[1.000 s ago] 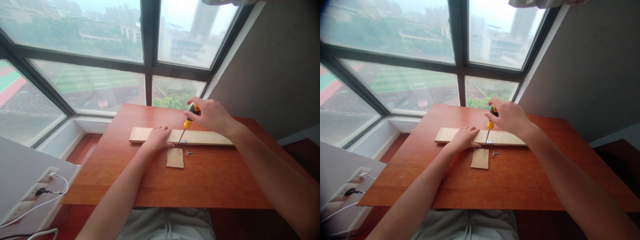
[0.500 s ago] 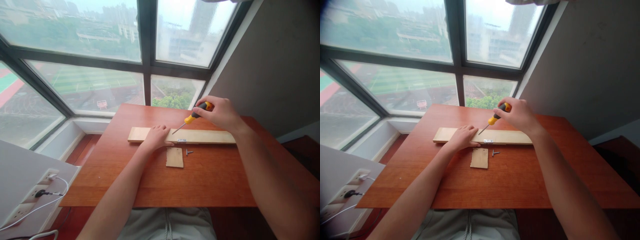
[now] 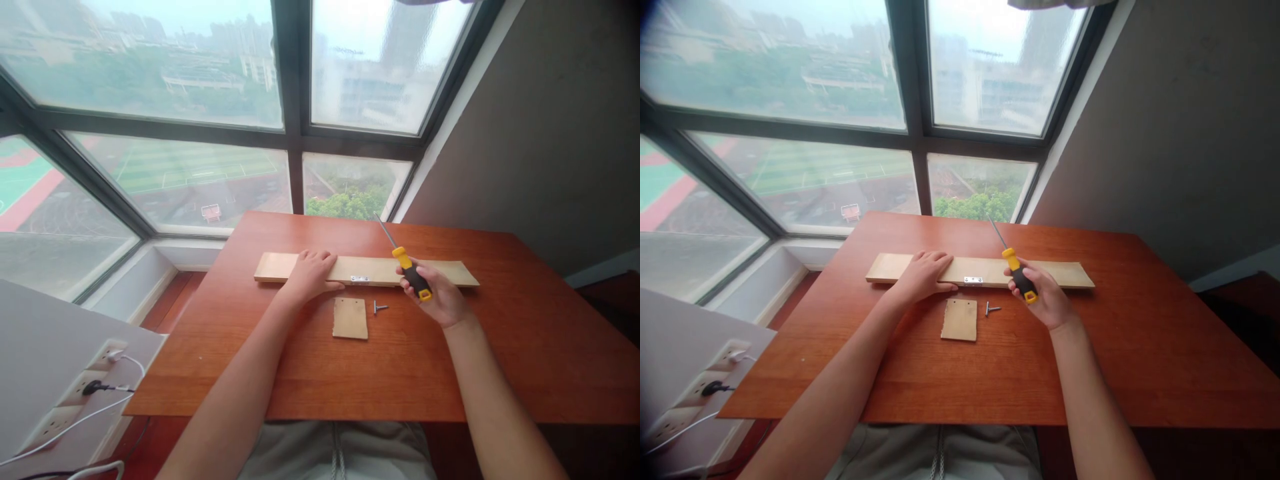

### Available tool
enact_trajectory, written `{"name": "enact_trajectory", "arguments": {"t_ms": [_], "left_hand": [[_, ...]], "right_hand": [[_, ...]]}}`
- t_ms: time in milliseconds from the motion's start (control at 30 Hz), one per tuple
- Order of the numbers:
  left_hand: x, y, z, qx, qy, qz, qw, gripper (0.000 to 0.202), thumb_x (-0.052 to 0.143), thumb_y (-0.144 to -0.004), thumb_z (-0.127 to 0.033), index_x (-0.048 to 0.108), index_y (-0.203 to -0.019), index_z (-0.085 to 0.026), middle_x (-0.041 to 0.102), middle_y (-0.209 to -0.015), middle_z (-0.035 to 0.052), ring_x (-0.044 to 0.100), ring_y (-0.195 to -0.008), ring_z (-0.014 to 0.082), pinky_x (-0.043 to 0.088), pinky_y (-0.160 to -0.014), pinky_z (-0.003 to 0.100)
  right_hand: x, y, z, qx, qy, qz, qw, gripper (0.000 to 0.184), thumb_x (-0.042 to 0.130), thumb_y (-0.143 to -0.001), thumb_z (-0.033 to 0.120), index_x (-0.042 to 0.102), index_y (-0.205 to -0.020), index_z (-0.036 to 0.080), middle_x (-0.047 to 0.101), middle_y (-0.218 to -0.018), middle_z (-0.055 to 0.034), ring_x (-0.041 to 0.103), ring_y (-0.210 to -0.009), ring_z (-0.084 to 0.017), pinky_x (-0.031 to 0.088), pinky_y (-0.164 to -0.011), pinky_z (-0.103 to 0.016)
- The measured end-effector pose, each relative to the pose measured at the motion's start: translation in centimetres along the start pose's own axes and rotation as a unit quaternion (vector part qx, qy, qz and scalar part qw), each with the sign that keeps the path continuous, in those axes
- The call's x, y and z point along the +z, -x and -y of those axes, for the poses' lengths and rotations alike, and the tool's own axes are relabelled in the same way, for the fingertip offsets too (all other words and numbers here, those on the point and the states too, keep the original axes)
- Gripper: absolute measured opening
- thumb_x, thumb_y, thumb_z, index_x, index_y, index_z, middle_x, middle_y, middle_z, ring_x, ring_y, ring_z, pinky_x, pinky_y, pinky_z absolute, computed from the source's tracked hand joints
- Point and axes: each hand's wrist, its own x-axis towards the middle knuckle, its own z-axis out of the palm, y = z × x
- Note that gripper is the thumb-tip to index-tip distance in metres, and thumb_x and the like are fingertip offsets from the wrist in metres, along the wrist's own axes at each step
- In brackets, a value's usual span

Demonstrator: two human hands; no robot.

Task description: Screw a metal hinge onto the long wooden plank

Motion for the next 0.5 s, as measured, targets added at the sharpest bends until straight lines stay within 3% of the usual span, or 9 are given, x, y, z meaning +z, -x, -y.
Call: {"name": "enact_trajectory", "arguments": {"t_ms": [100,233,333,433,500], "left_hand": [[0.0,0.1,0.0,0.001,0.009,0.003,1.0,0.055,0.065,-0.083,-0.061,0.056,-0.119,-0.021,0.063,-0.122,0.0115,0.057,-0.115,0.0289,0.035,-0.103,0.041],[0.0,0.2,-0.2,0.001,0.015,0.003,1.0,0.051,0.067,-0.083,-0.055,0.057,-0.121,-0.021,0.062,-0.126,0.013,0.054,-0.122,0.0301,0.036,-0.105,0.042],[-0.3,0.3,-0.6,-0.012,0.007,-0.009,1.0,0.051,0.069,-0.084,-0.049,0.056,-0.126,-0.021,0.056,-0.137,0.0149,0.048,-0.13,0.0316,0.033,-0.109,0.047],[-1.5,0.4,-1.4,-0.007,0.012,-0.018,1.0,0.047,0.067,-0.087,-0.044,0.057,-0.127,-0.021,0.052,-0.143,0.0155,0.047,-0.132,0.0313,0.036,-0.108,0.045],[-2.5,0.7,-2.3,-0.002,0.023,-0.008,1.0,0.039,0.064,-0.09,-0.041,0.059,-0.123,-0.02,0.057,-0.134,0.014,0.054,-0.124,0.0292,0.043,-0.101,0.04]], "right_hand": [[0.8,0.4,-0.9,-0.008,0.043,0.057,0.997,0.039,0.065,-0.076,0.036,0.061,-0.112,0.022,0.06,-0.093,-0.0026,0.058,-0.073,-0.014,0.051,-0.064,-0.027],[1.6,0.1,-2.3,-0.016,0.139,0.024,0.99,0.031,0.062,-0.083,0.047,0.056,-0.099,0.021,0.053,-0.079,0.002,0.05,-0.06,-0.012,0.042,-0.055,-0.026],[1.8,-0.1,-3.1,-0.031,0.193,-0.002,0.981,0.034,0.064,-0.083,0.053,0.05,-0.082,0.022,0.051,-0.065,0.0046,0.047,-0.055,-0.012,0.039,-0.056,-0.026],[1.8,-0.1,-3.6,-0.039,0.256,-0.015,0.966,0.035,0.066,-0.082,0.054,0.054,-0.079,0.021,0.054,-0.056,0.0037,0.052,-0.056,-0.015,0.042,-0.061,-0.028],[1.7,0.0,-3.6,-0.036,0.289,-0.014,0.957,0.034,0.067,-0.081,0.054,0.058,-0.082,0.02,0.059,-0.059,0.0018,0.056,-0.057,-0.017,0.043,-0.061,-0.029]]}}
